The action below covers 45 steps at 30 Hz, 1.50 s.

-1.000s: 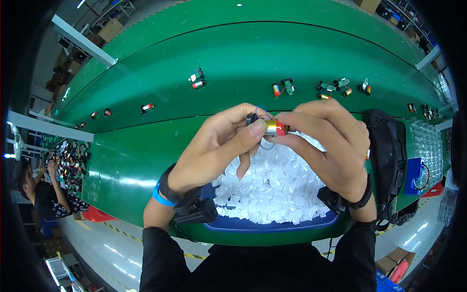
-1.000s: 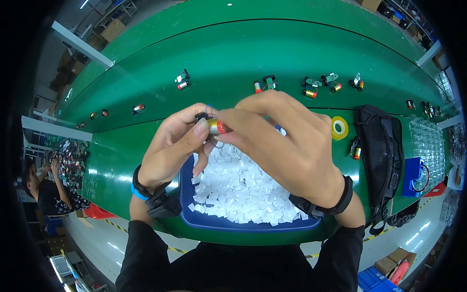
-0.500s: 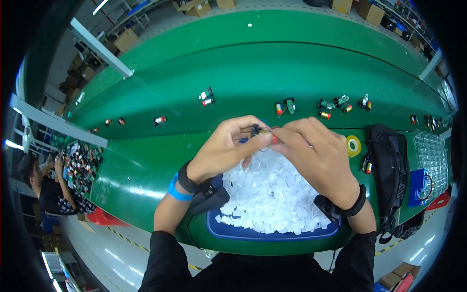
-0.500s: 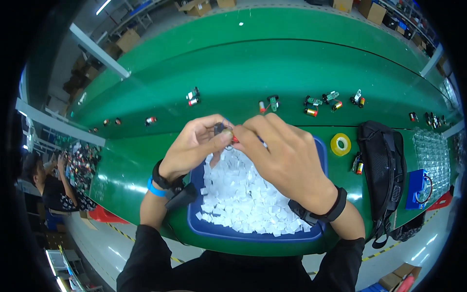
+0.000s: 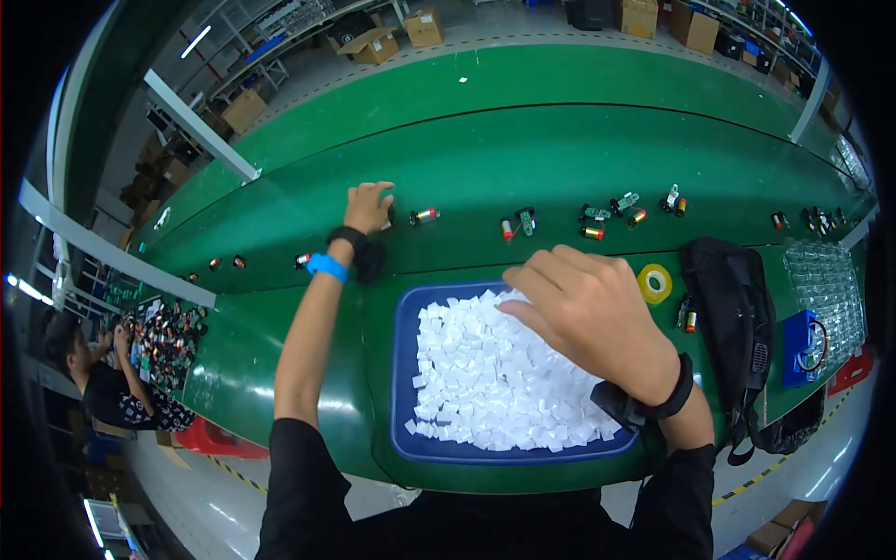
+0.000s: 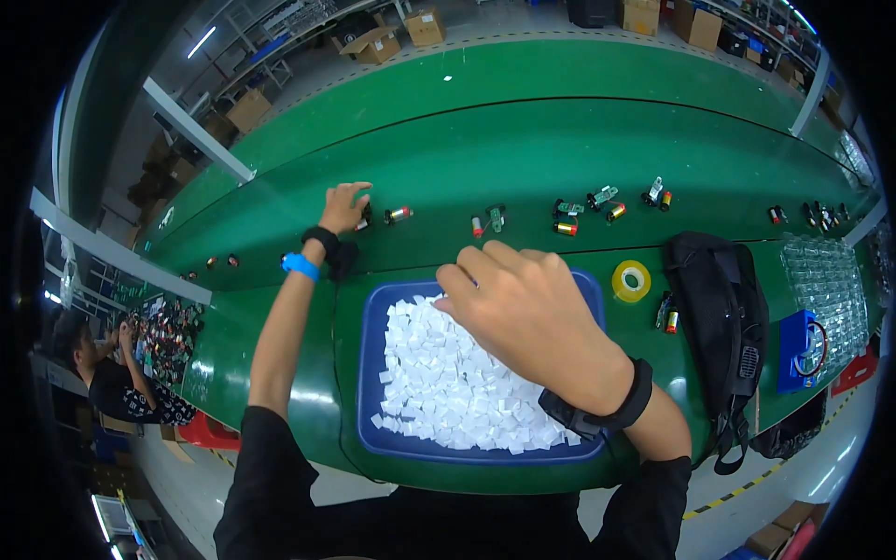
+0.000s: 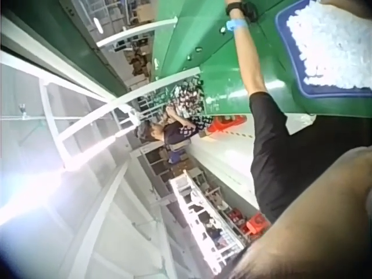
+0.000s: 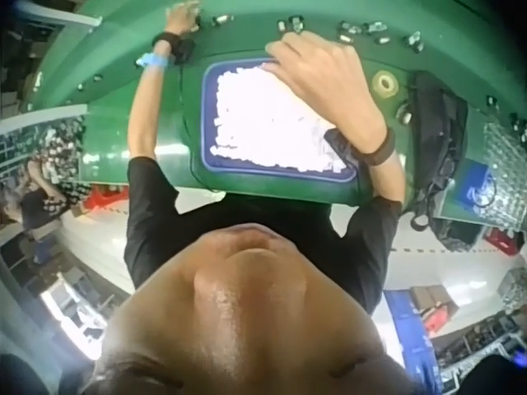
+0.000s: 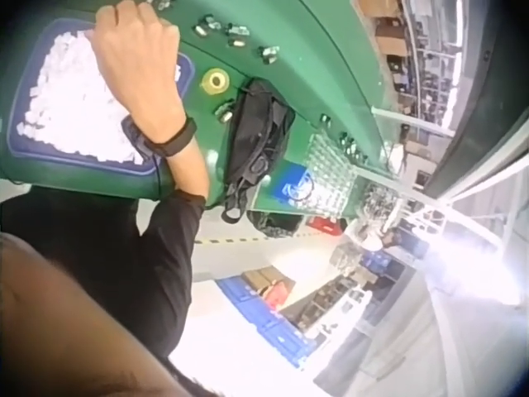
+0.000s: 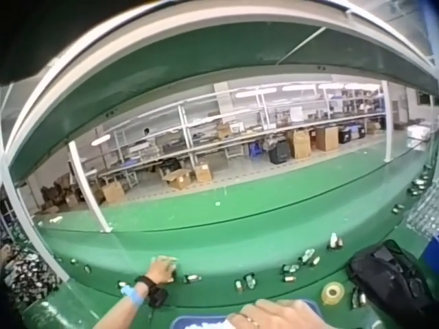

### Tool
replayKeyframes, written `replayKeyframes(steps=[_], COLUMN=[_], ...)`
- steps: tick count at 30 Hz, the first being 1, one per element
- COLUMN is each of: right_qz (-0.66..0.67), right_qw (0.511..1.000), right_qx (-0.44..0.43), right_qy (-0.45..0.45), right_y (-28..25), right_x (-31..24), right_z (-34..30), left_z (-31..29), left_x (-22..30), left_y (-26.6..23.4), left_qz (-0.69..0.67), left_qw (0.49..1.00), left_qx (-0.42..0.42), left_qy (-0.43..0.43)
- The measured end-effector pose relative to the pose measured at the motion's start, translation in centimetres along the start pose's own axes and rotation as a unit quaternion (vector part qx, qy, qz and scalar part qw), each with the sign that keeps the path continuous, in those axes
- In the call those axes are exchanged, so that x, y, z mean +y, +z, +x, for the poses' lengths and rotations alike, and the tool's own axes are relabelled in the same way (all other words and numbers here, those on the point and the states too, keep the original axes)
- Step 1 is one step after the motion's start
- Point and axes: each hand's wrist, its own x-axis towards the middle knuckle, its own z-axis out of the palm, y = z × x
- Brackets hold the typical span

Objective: Assembling small electronic components by snapping plastic cases onto batteries.

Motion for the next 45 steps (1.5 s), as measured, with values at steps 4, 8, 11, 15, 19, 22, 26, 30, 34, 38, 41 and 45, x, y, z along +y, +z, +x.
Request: replayKeyframes(steps=[4,8,11,15,19,22,26,30,34,38,41,45], right_qz=[-0.002,-0.006,0.001,0.055,0.192,0.324,0.414,0.422,0.372,0.252,0.126,0.198], right_qw=[1.000,1.000,1.000,0.998,0.976,0.925,0.877,0.857,0.891,0.951,0.989,0.979], right_qx=[-0.010,-0.021,-0.025,-0.012,-0.008,0.036,0.063,0.057,0.073,0.103,0.071,0.025], right_qy=[0.010,0.014,0.013,0.013,0.100,0.194,0.235,0.290,0.250,0.147,0.037,0.046], right_y=[-0.2,0.2,0.4,1.1,2.4,3.0,2.7,2.2,2.6,3.2,3.2,2.6], right_x=[0.5,0.4,0.4,0.2,0.2,0.1,0.2,0.3,0.6,1.1,1.0,1.0], right_z=[0.1,0.3,0.4,0.5,0.8,1.0,1.2,1.3,1.2,1.0,1.2,1.3], left_z=[1.4,0.9,0.9,1.3,1.3,0.3,-0.8,-1.1,-1.2,-0.5,-1.2,-1.2], left_x=[-0.3,0.9,1.6,7.7,18.4,22.7,25.1,25.1,24.0,22.8,22.9,22.3], left_y=[-2.7,-4.9,-7.6,-12.2,-17.5,-19.4,-20.6,-21.1,-21.8,-21.8,-20.2,-19.3], left_qz=[-0.003,-0.048,-0.007,-0.463,-0.601,-0.671,-0.650,-0.615,-0.609,-0.587,-0.696,-0.627], left_qw=[0.962,0.947,0.945,0.785,0.714,0.672,0.719,0.755,0.752,0.745,0.663,0.747], left_qx=[-0.268,-0.275,-0.290,-0.271,-0.197,-0.151,-0.107,-0.111,-0.172,-0.281,-0.214,-0.189], left_qy=[-0.047,-0.156,-0.151,-0.308,-0.299,-0.275,-0.221,-0.197,-0.186,-0.145,-0.172,-0.111])
